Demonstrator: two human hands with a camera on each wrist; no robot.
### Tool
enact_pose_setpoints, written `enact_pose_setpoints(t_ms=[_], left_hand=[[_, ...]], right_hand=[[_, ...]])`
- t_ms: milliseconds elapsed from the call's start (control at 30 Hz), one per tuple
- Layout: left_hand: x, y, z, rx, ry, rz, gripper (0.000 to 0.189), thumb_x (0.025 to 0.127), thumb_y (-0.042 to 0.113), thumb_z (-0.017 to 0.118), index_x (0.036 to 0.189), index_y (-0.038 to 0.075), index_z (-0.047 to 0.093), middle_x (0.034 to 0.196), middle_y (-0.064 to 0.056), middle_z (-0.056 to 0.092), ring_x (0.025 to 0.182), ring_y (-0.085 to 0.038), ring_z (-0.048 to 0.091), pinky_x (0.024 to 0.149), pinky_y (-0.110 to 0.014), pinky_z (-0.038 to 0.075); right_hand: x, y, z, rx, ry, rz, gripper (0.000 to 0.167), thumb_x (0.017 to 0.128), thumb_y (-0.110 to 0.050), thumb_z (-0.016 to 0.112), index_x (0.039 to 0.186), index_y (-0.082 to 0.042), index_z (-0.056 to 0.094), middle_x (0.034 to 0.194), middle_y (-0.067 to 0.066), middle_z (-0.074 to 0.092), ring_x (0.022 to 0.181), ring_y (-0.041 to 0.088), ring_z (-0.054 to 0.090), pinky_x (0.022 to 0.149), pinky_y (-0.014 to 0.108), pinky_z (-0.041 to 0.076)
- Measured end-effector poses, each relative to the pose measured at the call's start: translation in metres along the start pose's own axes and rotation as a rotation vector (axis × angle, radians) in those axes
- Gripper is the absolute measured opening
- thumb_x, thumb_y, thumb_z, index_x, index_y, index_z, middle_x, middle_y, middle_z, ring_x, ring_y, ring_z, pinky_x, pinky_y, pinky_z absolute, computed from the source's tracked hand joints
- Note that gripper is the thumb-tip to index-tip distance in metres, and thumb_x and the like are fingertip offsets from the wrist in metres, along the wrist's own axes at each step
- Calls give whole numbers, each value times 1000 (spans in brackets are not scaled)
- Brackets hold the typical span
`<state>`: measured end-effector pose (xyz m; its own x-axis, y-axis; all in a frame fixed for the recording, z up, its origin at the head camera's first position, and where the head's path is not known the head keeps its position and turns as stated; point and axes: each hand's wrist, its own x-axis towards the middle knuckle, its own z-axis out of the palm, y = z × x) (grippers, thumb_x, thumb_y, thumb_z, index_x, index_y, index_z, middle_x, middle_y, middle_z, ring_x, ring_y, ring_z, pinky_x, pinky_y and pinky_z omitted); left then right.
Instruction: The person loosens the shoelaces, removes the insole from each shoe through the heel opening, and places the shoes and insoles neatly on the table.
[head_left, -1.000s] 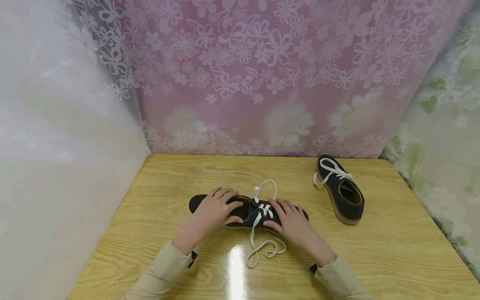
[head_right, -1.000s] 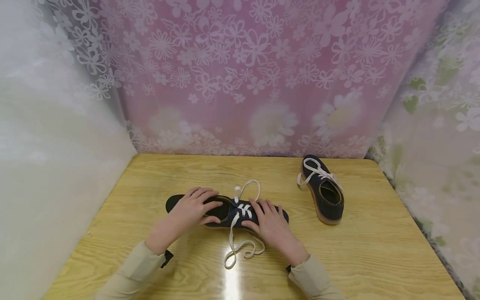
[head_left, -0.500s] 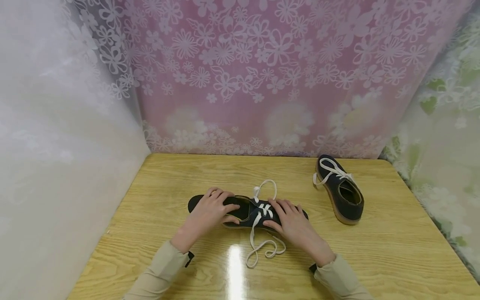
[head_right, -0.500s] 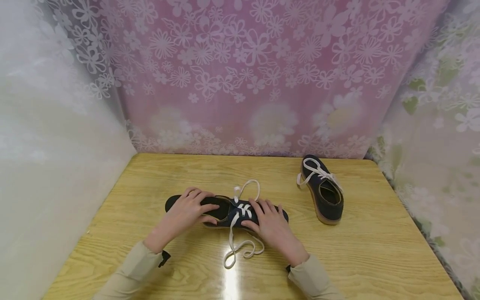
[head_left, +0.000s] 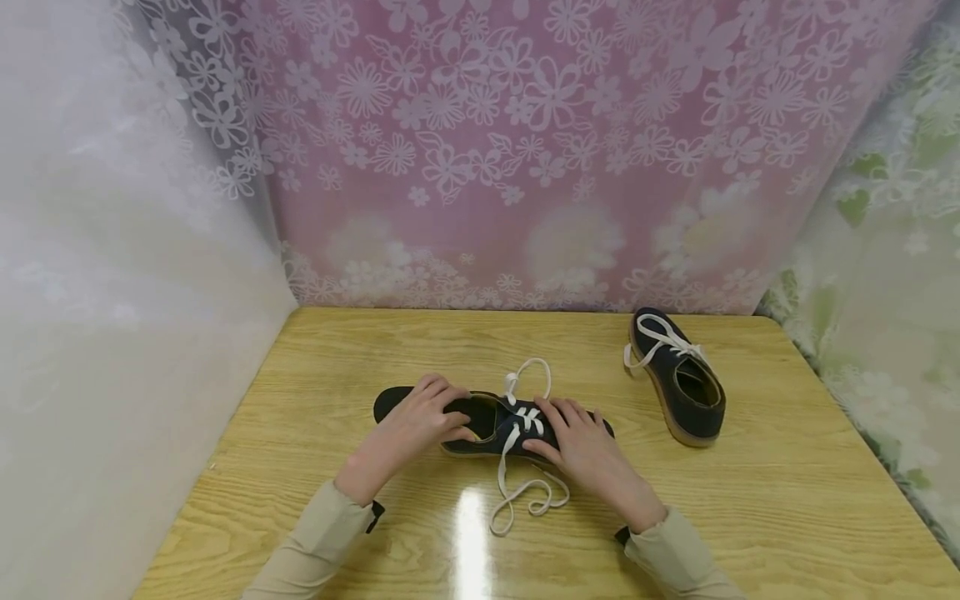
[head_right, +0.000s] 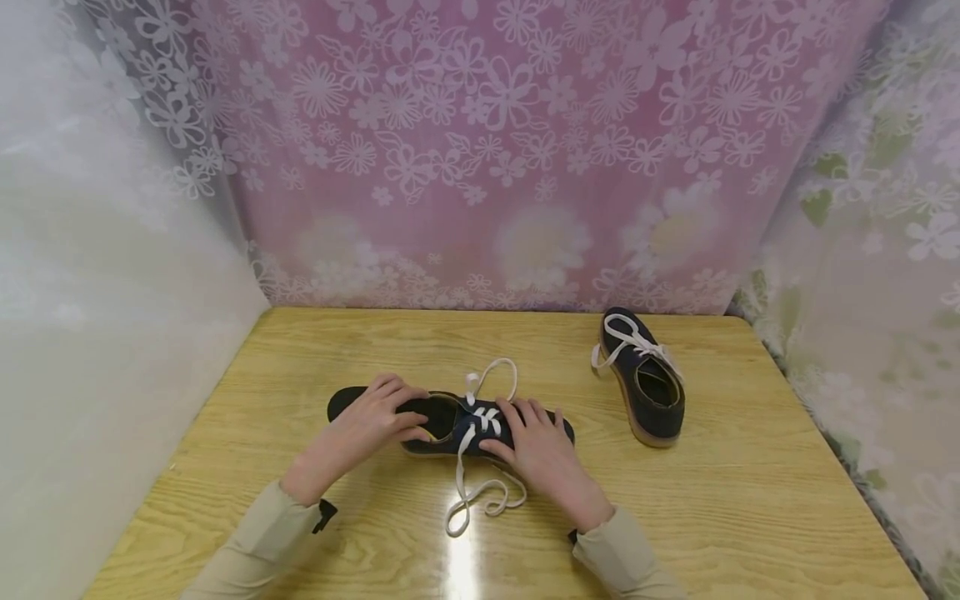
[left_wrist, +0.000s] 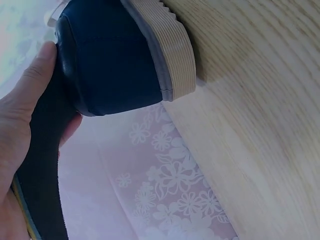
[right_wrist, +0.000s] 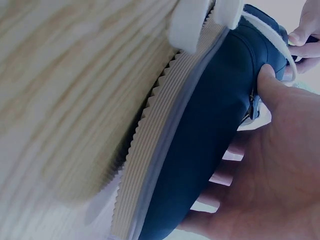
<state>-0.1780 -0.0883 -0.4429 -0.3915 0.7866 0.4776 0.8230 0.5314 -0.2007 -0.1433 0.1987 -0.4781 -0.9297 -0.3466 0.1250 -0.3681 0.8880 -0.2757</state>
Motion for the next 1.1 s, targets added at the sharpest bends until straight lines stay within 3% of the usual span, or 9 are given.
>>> enact_pose_setpoints(t_ms=[167,367,600,867,1100], left_hand=[[-1,0,-3,22,18,25,18,90,40,73,90,23,80,114,-3,71,106,-20,64,103,-34,46],[-5,-4,-10,-39,84,-19,16,86,35,77,89,20,81,113,-5,72,105,-22,65,103,-36,47],[-14,-10,-17,-35,148,-26,22,84,41,78,93,21,80,117,-6,71,104,-23,66,98,-39,50],[-23,-20,-29,-42,248,-168,37,80,37,83,109,16,76,130,-13,64,110,-30,64,98,-45,50],[-29,-23,-17,-54,305,-295,46,74,30,90,113,11,74,128,-20,62,107,-38,63,87,-47,57]], right_hand=[[1,-2,0,-3,-8,14,73,97,-55,59,152,-9,46,143,21,52,134,45,47,104,74,33],[0,-3,-1,-15,12,-8,71,97,-53,61,151,-8,48,139,22,54,132,45,50,103,73,36],[-1,-3,-3,-27,42,-32,70,97,-51,62,149,-7,49,137,22,56,130,45,51,100,73,38],[-2,-2,-3,-43,60,-39,69,97,-49,63,149,-7,49,136,23,56,128,46,52,99,73,39],[-1,-4,-3,-26,41,-33,68,98,-49,61,150,-6,48,136,23,56,130,45,51,100,74,37]])
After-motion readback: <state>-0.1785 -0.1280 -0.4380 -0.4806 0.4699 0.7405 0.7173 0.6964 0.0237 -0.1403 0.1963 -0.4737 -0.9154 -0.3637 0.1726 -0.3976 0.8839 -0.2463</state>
